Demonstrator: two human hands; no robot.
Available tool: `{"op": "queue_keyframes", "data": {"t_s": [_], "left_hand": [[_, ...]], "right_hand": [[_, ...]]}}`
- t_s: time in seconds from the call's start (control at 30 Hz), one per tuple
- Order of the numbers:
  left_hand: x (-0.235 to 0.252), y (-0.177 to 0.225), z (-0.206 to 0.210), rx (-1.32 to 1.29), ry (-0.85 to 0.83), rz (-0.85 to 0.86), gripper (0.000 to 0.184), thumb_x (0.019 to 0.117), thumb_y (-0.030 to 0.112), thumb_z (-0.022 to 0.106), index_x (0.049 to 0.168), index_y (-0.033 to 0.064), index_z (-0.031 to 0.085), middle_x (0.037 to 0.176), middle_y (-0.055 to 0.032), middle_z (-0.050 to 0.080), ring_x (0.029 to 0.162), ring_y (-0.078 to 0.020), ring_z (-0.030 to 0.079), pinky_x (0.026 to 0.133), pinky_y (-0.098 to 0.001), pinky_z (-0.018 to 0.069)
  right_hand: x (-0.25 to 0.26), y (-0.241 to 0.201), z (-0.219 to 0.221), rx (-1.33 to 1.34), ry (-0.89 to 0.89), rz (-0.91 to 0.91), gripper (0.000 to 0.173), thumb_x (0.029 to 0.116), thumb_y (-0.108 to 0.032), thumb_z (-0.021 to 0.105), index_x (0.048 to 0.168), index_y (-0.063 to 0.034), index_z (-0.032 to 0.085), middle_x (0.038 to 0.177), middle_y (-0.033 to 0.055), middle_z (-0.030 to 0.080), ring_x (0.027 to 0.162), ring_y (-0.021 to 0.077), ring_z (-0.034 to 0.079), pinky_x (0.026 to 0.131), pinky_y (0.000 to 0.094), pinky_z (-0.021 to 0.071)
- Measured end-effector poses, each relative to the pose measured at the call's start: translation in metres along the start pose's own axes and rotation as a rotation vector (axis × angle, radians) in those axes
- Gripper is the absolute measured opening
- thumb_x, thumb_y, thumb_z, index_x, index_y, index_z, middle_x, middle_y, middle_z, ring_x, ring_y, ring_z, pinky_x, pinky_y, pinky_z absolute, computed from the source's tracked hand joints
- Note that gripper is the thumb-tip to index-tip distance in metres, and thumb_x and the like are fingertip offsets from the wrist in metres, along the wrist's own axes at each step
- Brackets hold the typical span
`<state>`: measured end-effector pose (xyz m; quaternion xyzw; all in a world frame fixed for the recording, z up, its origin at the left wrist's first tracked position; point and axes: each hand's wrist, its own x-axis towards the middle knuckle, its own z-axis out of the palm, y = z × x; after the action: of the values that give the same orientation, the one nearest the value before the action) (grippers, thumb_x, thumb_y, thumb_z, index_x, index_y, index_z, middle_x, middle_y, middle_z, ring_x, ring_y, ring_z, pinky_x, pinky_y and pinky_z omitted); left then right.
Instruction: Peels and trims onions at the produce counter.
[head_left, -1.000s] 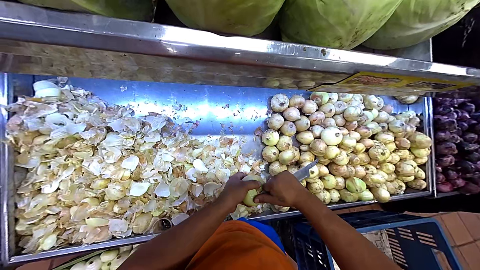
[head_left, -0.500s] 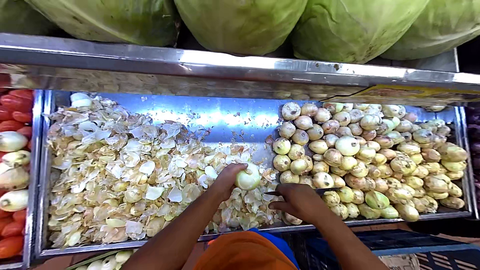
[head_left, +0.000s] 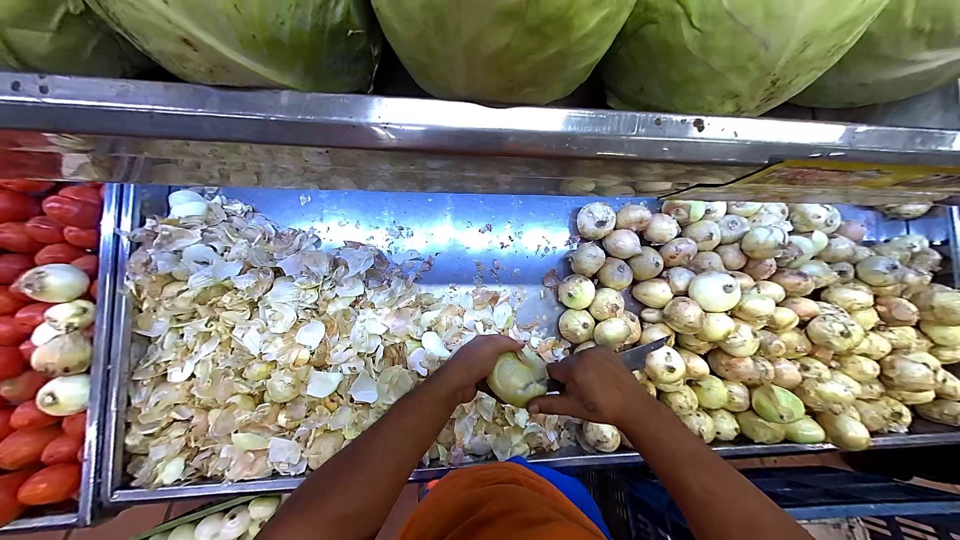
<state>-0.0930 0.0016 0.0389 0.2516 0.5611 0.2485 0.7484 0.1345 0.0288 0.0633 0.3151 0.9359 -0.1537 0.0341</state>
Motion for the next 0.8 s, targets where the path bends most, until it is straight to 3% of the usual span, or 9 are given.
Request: {"op": "queue_keyframes", "data": {"t_s": [0.13,0.2,0.3,0.4,0.47,0.53,0.57,0.7,0.8], "left_hand": [[0.014,-0.012,0.008,-0.302,-0.012,-0.135,0.049,0.1030,0.046,0.048,0.123,0.0039,0.063,0.109,-0.0219,0.069,0.091,-0.0351,0.071,0.076,-0.0509,0.0595],[0.020,-0.019,0.011,-0.458,0.014,-0.167,0.047,0.1028,0.045,0.048,0.124,0.0051,0.062,0.108,-0.0203,0.069,0.090,-0.0326,0.070,0.075,-0.0479,0.0593],[0.028,-0.022,0.007,-0.557,0.048,-0.139,0.042,0.1017,0.044,0.046,0.117,0.0084,0.061,0.101,-0.0152,0.068,0.078,-0.0236,0.067,0.064,-0.0358,0.0557],[0.025,-0.017,0.001,-0.595,-0.009,-0.146,0.043,0.1006,0.046,0.046,0.117,0.0090,0.062,0.102,-0.0160,0.068,0.080,-0.0251,0.068,0.064,-0.0376,0.0557],[0.025,-0.020,-0.003,-0.624,-0.066,-0.144,0.045,0.1004,0.047,0.045,0.117,0.0087,0.062,0.104,-0.0163,0.069,0.084,-0.0260,0.069,0.069,-0.0394,0.0569],[0.026,-0.020,-0.004,-0.597,-0.080,-0.119,0.043,0.1009,0.046,0.045,0.116,0.0090,0.062,0.105,-0.0155,0.068,0.087,-0.0256,0.068,0.071,-0.0401,0.0567],[0.025,-0.019,-0.003,-0.543,-0.060,-0.097,0.044,0.1017,0.047,0.044,0.117,0.0091,0.062,0.105,-0.0151,0.068,0.088,-0.0256,0.068,0.071,-0.0403,0.0565],[0.017,-0.020,-0.007,-0.277,0.013,0.000,0.065,0.1004,0.066,0.046,0.131,0.0103,0.062,0.114,-0.0159,0.068,0.096,-0.0275,0.068,0.077,-0.0429,0.0566],[0.011,-0.021,-0.018,-0.188,0.007,0.064,0.047,0.1012,0.044,0.061,0.132,0.0088,0.057,0.114,-0.0177,0.067,0.097,-0.0281,0.068,0.081,-0.0434,0.0577]], "right_hand": [[-0.005,0.002,0.001,-0.072,0.074,-0.009,0.078,0.0910,-0.084,0.038,0.062,-0.0133,0.055,0.051,0.0024,0.049,0.049,0.0200,0.057,0.047,0.0426,0.0458],[-0.010,0.002,0.003,-0.110,0.077,-0.055,0.077,0.0895,-0.084,0.042,0.061,-0.0136,0.055,0.050,0.0028,0.050,0.047,0.0210,0.058,0.045,0.0439,0.0459],[-0.017,-0.007,0.007,-0.132,-0.035,-0.050,0.076,0.0909,-0.082,0.042,0.067,-0.0111,0.058,0.056,0.0062,0.055,0.054,0.0252,0.063,0.049,0.0471,0.0494],[-0.022,-0.006,0.008,-0.127,-0.022,-0.040,0.076,0.0913,-0.082,0.042,0.067,-0.0117,0.058,0.056,0.0052,0.055,0.053,0.0235,0.062,0.049,0.0444,0.0497],[-0.020,-0.013,0.001,-0.052,-0.187,-0.022,0.076,0.0919,-0.081,0.042,0.078,-0.0090,0.062,0.066,0.0086,0.060,0.064,0.0276,0.066,0.059,0.0483,0.0528],[-0.013,-0.019,-0.015,0.057,-0.424,0.053,0.076,0.0905,-0.079,0.050,0.095,-0.0053,0.066,0.086,0.0140,0.067,0.085,0.0333,0.068,0.076,0.0555,0.0538],[-0.012,-0.019,-0.021,0.098,-0.470,0.091,0.076,0.0893,-0.079,0.053,0.099,-0.0050,0.066,0.090,0.0146,0.067,0.089,0.0338,0.068,0.079,0.0566,0.0533],[-0.021,-0.011,-0.042,0.190,-0.445,0.309,0.075,0.0878,-0.079,0.055,0.105,-0.0079,0.070,0.090,0.0123,0.070,0.088,0.0322,0.069,0.081,0.0585,0.0544],[-0.021,-0.012,-0.042,0.132,-0.343,0.385,0.077,0.0853,-0.085,0.050,0.091,-0.0109,0.067,0.075,0.0077,0.063,0.075,0.0285,0.066,0.069,0.0537,0.0538]]}}
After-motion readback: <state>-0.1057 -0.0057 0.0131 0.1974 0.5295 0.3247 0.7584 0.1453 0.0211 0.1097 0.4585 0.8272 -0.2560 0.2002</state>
